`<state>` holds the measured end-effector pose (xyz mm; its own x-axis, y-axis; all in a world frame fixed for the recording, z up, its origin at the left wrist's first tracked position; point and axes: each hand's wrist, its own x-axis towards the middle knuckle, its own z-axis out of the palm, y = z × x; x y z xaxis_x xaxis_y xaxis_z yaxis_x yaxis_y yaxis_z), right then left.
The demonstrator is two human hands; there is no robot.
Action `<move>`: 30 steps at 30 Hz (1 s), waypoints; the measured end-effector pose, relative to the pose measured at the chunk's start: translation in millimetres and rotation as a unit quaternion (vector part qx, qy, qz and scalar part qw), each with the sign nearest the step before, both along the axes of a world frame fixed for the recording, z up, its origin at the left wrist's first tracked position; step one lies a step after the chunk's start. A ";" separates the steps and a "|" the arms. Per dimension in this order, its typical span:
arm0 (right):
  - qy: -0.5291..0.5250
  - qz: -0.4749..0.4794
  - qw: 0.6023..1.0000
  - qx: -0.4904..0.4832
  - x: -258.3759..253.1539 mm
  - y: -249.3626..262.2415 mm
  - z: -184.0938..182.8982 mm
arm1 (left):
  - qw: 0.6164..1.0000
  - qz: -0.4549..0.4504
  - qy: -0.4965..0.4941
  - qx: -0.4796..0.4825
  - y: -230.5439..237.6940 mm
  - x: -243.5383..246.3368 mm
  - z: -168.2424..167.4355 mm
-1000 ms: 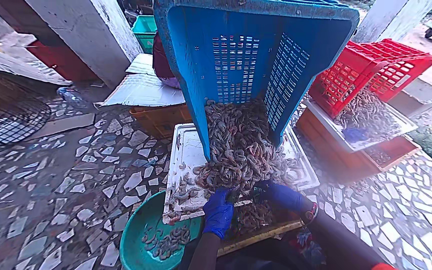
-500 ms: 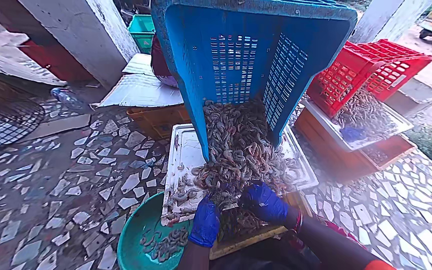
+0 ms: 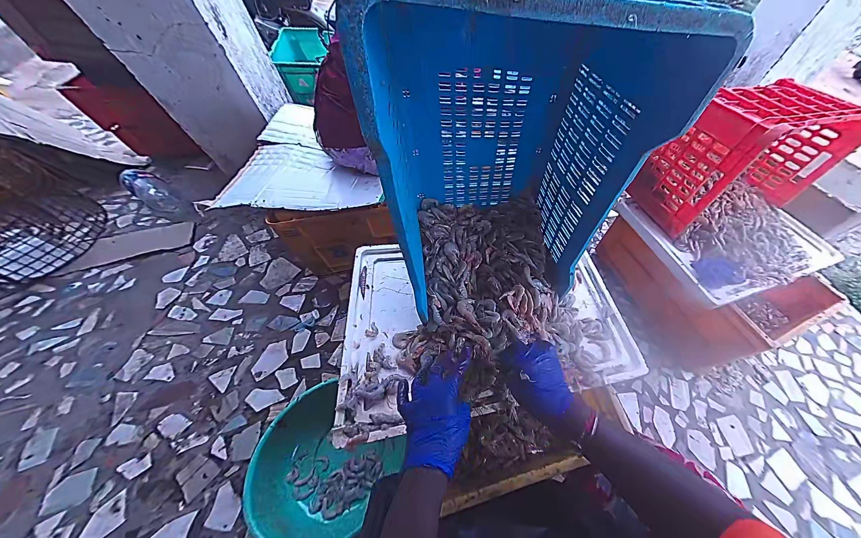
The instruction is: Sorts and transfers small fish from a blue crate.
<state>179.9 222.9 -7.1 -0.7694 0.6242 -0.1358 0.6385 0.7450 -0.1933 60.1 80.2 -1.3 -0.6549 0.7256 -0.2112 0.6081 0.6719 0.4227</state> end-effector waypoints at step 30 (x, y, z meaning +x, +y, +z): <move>0.055 0.049 0.911 -0.406 32.2 19.0 27.3 | 0.974 -0.073 -0.210 0.040 6.9 13.3 3.9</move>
